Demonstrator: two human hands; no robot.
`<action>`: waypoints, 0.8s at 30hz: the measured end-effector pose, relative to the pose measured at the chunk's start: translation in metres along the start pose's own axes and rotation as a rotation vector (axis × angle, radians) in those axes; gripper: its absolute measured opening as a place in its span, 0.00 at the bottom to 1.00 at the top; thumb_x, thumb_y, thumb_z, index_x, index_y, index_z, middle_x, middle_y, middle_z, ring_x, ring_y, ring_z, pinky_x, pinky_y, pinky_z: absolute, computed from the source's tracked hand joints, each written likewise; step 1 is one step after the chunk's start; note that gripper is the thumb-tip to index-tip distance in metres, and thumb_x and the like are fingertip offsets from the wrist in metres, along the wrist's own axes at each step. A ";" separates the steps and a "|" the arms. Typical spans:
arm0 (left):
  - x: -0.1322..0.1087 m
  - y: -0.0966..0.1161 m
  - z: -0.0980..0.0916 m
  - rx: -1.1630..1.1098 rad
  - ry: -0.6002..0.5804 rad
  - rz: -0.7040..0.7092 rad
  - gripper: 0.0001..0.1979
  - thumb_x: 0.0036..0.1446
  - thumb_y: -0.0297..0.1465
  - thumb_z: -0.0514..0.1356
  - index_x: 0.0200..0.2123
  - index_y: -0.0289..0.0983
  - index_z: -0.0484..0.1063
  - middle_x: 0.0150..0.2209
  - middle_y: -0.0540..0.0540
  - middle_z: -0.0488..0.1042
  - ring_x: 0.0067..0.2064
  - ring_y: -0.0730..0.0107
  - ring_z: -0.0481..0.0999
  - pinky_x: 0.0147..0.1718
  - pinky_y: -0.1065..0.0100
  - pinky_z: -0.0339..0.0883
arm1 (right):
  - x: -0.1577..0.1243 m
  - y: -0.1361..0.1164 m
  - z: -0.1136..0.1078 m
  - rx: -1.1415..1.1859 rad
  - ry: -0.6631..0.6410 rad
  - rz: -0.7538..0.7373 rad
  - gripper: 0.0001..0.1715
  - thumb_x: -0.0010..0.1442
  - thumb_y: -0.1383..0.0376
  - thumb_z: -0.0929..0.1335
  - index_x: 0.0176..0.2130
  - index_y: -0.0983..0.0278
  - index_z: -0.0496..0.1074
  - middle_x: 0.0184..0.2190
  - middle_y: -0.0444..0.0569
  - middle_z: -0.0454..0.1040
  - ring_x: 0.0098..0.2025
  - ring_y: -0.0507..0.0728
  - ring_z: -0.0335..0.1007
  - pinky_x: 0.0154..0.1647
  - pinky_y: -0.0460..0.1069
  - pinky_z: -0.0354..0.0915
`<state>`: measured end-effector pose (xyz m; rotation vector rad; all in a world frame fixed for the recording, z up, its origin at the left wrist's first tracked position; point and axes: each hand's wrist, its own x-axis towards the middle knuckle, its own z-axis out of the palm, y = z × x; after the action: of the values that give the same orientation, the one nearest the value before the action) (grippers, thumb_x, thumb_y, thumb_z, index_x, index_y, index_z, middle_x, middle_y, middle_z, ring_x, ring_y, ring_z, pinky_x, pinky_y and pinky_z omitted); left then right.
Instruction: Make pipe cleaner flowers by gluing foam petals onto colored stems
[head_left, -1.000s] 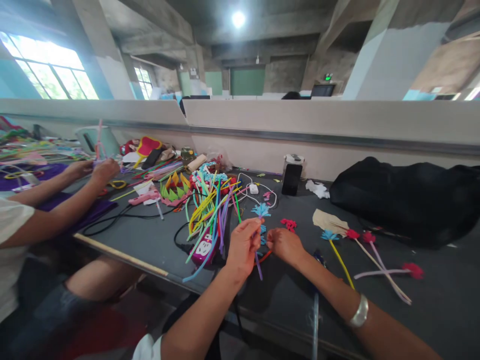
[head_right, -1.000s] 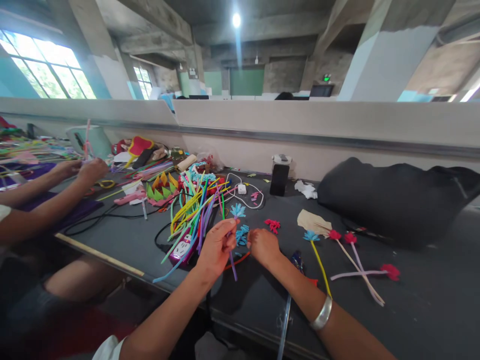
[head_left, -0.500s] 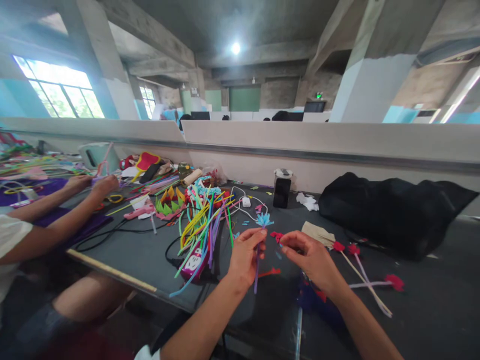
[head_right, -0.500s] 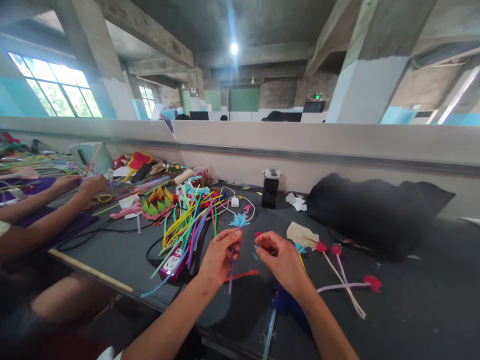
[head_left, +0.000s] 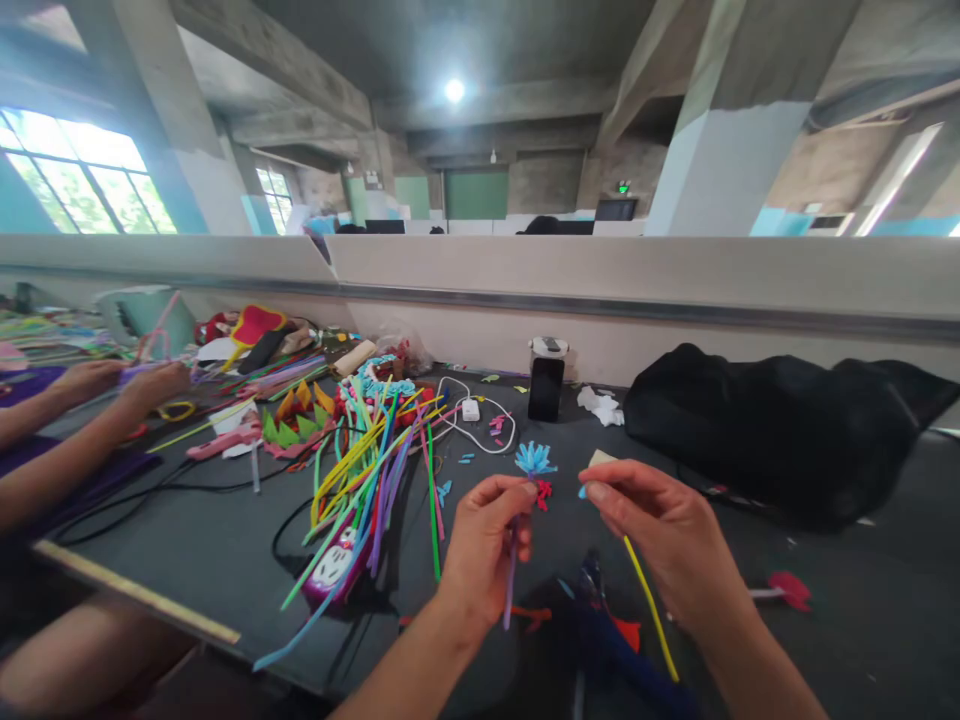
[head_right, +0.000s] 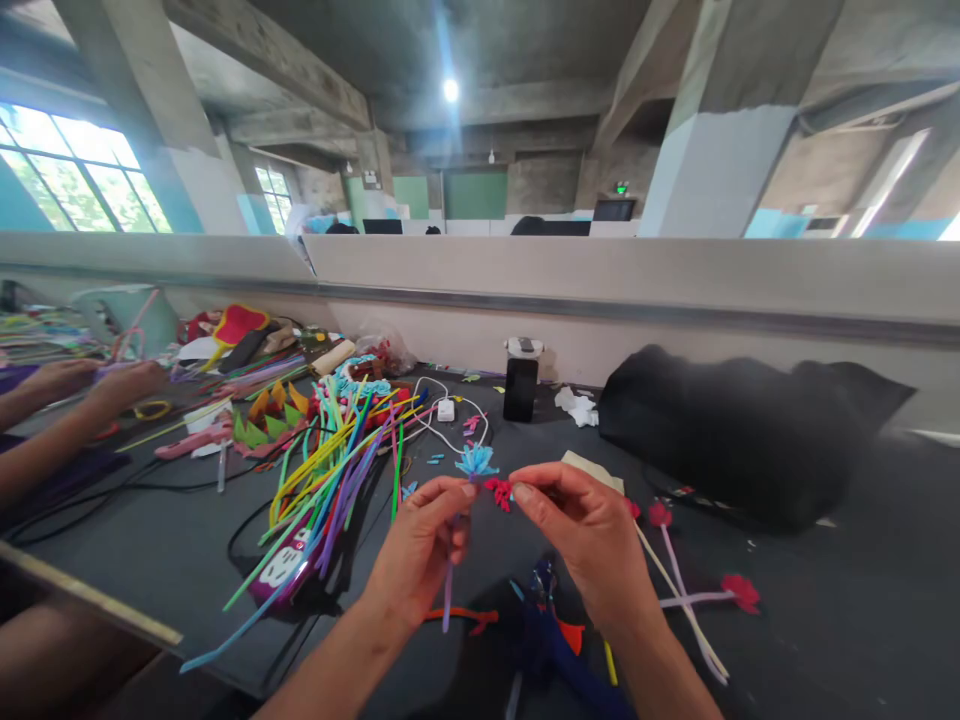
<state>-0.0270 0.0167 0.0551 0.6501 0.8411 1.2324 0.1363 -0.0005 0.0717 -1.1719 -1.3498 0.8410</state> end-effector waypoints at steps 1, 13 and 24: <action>0.000 -0.001 -0.001 0.000 0.003 -0.004 0.10 0.42 0.32 0.69 0.25 0.35 0.72 0.19 0.55 0.65 0.16 0.82 0.60 0.13 0.76 0.48 | -0.002 -0.001 0.001 -0.016 0.012 -0.006 0.11 0.53 0.57 0.72 0.34 0.60 0.77 0.28 0.45 0.77 0.28 0.52 0.71 0.27 0.44 0.65; -0.009 -0.016 0.003 0.074 0.022 0.032 0.09 0.41 0.33 0.69 0.23 0.35 0.73 0.17 0.56 0.60 0.17 0.84 0.52 0.16 0.74 0.41 | -0.008 0.010 0.013 -0.270 0.137 -0.287 0.06 0.55 0.59 0.71 0.33 0.59 0.77 0.36 0.47 0.75 0.32 0.53 0.68 0.28 0.47 0.64; -0.012 -0.018 0.005 0.123 0.021 0.066 0.09 0.42 0.33 0.69 0.23 0.35 0.73 0.16 0.56 0.59 0.17 0.83 0.52 0.17 0.73 0.42 | -0.010 0.012 0.018 -0.361 0.187 -0.301 0.05 0.56 0.60 0.70 0.33 0.58 0.76 0.34 0.45 0.73 0.33 0.53 0.69 0.35 0.49 0.65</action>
<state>-0.0148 0.0008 0.0454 0.7703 0.9246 1.2559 0.1196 -0.0046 0.0547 -1.2443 -1.5115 0.2709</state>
